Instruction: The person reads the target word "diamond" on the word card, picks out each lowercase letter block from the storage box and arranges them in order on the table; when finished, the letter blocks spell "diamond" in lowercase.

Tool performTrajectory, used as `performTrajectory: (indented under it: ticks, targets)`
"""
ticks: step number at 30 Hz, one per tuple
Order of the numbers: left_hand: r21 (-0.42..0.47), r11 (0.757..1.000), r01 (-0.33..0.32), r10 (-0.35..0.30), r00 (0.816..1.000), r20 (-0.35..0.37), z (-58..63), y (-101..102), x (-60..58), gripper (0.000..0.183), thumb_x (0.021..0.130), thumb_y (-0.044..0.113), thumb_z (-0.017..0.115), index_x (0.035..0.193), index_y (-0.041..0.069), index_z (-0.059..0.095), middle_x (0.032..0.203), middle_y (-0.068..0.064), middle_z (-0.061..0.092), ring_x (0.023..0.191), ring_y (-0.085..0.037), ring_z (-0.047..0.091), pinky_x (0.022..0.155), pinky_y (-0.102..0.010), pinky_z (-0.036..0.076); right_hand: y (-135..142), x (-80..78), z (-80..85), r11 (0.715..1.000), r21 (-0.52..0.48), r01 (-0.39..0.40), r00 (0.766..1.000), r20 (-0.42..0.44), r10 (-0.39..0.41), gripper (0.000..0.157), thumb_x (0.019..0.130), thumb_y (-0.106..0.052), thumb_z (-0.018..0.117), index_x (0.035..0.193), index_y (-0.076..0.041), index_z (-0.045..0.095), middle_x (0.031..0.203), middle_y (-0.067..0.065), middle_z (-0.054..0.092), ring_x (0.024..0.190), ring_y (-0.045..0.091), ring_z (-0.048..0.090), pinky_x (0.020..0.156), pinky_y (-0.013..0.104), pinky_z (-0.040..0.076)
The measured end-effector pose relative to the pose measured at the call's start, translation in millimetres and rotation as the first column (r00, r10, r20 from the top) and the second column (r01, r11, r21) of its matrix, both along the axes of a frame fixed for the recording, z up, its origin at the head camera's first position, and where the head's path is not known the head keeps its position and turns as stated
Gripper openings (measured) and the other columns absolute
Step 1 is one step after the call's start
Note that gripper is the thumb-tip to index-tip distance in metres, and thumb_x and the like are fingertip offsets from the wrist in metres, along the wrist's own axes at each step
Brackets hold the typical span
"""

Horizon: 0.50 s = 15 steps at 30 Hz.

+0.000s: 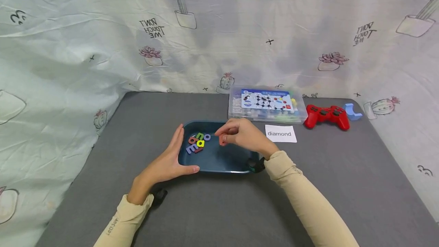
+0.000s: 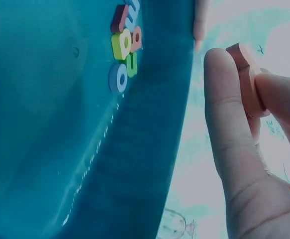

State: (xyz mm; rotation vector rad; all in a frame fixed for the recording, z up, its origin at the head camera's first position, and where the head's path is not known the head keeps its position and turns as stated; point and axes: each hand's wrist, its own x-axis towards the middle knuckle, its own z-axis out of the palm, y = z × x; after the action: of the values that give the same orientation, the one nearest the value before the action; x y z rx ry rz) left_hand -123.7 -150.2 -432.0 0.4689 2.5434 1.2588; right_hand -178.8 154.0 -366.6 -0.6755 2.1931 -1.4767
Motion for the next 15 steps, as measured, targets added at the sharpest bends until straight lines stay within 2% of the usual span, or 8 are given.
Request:
performTrajectory:
  ticks: [4,7,11,15]
  targets:
    - [0.002,1.000,-0.004,0.004,1.000,-0.002,0.4,-1.0,-0.6,0.140,0.082,0.058,0.088,0.172,0.015,-0.010,0.178,0.000,-0.018,0.162,-0.035,0.008,0.121,-0.066,0.026,9.4,1.8,0.8,0.998,-0.044,0.049,0.998,0.047,-0.047,0.018,0.104,-0.007,0.070,0.120,-0.005,0.079,0.106,0.015,0.071,0.098,0.032,0.075,0.093,0.040,0.060]
    - [0.004,1.000,-0.003,0.003,1.000,-0.004,0.0,-2.0,-0.9,0.140,0.082,0.058,0.088,0.172,0.015,-0.010,0.178,-0.001,-0.018,0.162,-0.035,0.008,0.120,-0.066,0.027,16.1,3.3,1.0,0.995,-0.071,0.064,0.997,0.041,-0.061,0.017,0.103,-0.006,0.071,0.119,-0.003,0.078,0.106,0.015,0.074,0.097,0.033,0.075,0.093,0.042,0.060]
    - [0.008,1.000,0.005,-0.005,1.000,-0.002,-0.7,-2.0,-0.5,0.140,0.082,0.059,0.088,0.172,0.016,-0.011,0.178,0.000,-0.019,0.162,-0.035,0.010,0.120,-0.066,0.029,26.7,6.5,1.9,0.992,-0.076,0.100,0.995,0.024,-0.099,0.014,0.103,-0.005,0.071,0.116,-0.002,0.076,0.103,0.014,0.077,0.096,0.032,0.076,0.094,0.052,0.059]
    - [0.010,1.000,0.008,-0.008,1.000,-0.003,-0.8,-1.0,0.1,0.141,0.082,0.060,0.088,0.172,0.017,-0.011,0.177,0.004,-0.021,0.162,-0.035,0.010,0.119,-0.067,0.029,37.9,11.1,3.1,0.983,-0.074,0.166,0.985,0.059,-0.162,0.016,0.104,-0.007,0.071,0.117,0.003,0.070,0.106,0.019,0.077,0.101,0.042,0.074,0.098,0.059,0.055]
